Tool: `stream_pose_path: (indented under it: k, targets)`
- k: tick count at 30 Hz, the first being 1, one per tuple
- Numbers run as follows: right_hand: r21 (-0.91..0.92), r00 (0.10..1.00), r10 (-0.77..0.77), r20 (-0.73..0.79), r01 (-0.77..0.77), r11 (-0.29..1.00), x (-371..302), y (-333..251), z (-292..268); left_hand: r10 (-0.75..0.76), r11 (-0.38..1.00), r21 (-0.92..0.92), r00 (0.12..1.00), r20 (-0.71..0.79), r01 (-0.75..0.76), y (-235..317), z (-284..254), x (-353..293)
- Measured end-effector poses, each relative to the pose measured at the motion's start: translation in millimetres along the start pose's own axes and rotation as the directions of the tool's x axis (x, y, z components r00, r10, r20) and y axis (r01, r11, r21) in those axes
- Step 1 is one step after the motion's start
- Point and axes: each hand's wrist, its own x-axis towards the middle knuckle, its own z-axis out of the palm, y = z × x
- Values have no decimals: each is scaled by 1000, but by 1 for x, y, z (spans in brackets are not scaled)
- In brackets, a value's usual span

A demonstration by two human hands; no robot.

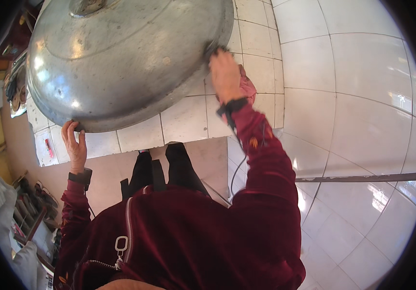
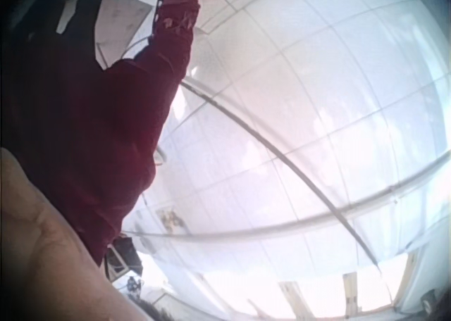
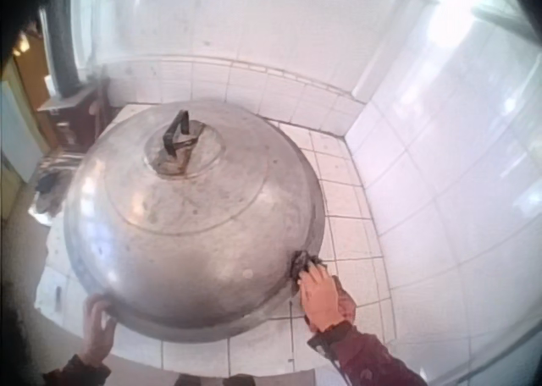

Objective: The person scrubs the underside of a large metal lid with a steel wool pad and wipes it with a pink cloth. They alternate between scrubbing and wiping, then briefly handle a black cable before resuming scrubbing and wiping the lid.

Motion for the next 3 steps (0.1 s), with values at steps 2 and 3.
stream_pose_path:
  k: [2,3]
  targets:
    - [71,993,52,109,-60,996,-10,-19,-14,-10,1000,-3,1000,3,10,-1,0,-1]
    - [103,981,72,181,-92,990,-8,-23,-16,-7,1000,-1,1000,3,7,-2,1,0]
